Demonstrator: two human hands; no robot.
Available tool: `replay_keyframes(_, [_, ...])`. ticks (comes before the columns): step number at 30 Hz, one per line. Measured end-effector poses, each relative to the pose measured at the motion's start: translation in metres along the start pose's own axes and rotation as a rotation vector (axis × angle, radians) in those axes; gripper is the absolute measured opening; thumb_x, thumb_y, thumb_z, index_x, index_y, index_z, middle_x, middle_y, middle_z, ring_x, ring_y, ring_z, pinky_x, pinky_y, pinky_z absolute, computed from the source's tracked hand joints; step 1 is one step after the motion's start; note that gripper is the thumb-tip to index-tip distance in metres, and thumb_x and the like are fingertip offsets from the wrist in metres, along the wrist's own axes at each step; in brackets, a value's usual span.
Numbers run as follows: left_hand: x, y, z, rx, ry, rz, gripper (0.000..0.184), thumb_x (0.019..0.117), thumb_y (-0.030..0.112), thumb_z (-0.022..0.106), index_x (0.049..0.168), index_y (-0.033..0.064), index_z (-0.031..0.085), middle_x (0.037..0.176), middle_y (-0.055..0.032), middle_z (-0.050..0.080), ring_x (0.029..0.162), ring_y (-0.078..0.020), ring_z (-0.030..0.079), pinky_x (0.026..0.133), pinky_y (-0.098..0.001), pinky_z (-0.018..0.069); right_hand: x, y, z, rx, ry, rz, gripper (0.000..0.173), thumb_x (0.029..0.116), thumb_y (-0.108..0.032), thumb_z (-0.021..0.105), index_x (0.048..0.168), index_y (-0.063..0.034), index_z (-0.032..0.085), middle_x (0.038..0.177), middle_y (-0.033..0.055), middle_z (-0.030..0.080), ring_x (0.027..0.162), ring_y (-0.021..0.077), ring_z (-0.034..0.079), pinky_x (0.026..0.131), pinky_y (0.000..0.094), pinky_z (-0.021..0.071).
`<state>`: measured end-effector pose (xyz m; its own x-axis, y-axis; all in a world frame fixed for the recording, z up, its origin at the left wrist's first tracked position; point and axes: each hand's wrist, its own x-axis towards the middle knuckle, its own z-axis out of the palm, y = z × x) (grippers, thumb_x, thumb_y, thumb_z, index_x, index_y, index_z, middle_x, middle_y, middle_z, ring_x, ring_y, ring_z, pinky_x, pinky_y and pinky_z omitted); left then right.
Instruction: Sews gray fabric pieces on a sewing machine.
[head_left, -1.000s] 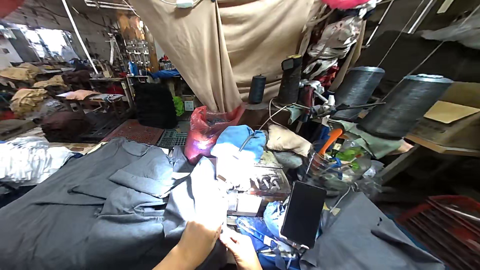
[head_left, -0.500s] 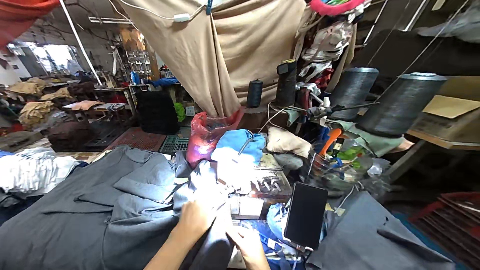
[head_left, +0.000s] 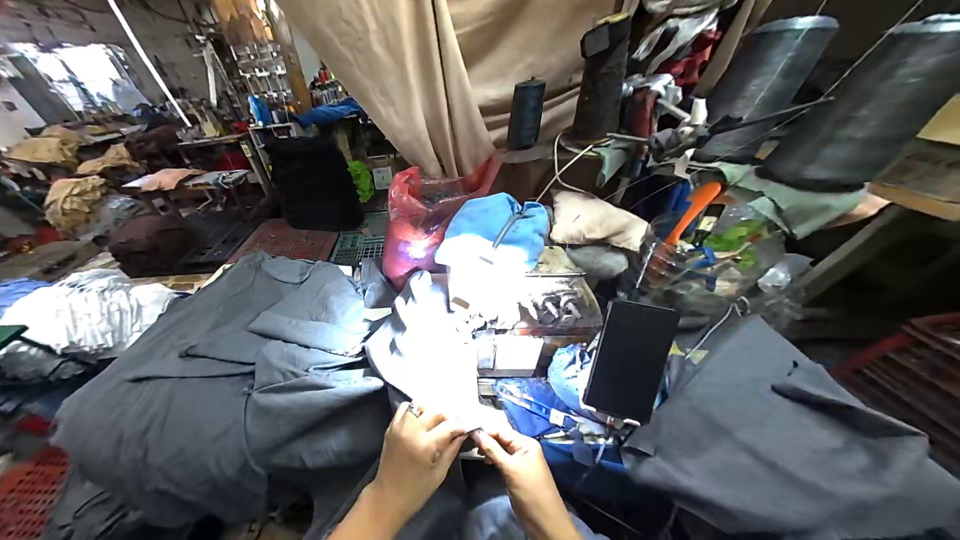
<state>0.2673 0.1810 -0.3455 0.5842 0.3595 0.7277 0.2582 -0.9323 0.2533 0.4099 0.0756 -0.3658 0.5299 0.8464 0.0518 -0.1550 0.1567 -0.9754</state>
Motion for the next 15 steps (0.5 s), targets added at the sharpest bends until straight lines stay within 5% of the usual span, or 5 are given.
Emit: replay_keyframes(15, [-0.009, 0.001, 0.001, -0.077, 0.045, 0.059, 0.011, 0.0960, 0.024, 0.068, 0.099, 0.0225, 0.079, 0.091, 0.0033, 0.071, 0.090, -0.0119, 0.063, 0.086, -0.0287, 0.0502, -0.006, -0.009, 0.000, 0.053, -0.025, 0.034, 0.010, 0.0912, 0.002, 0.063, 0.086, 0.0004, 0.072, 0.076, 0.0052, 0.074, 0.070, 0.0108, 0.071, 0.072, 0.0263, 0.0612])
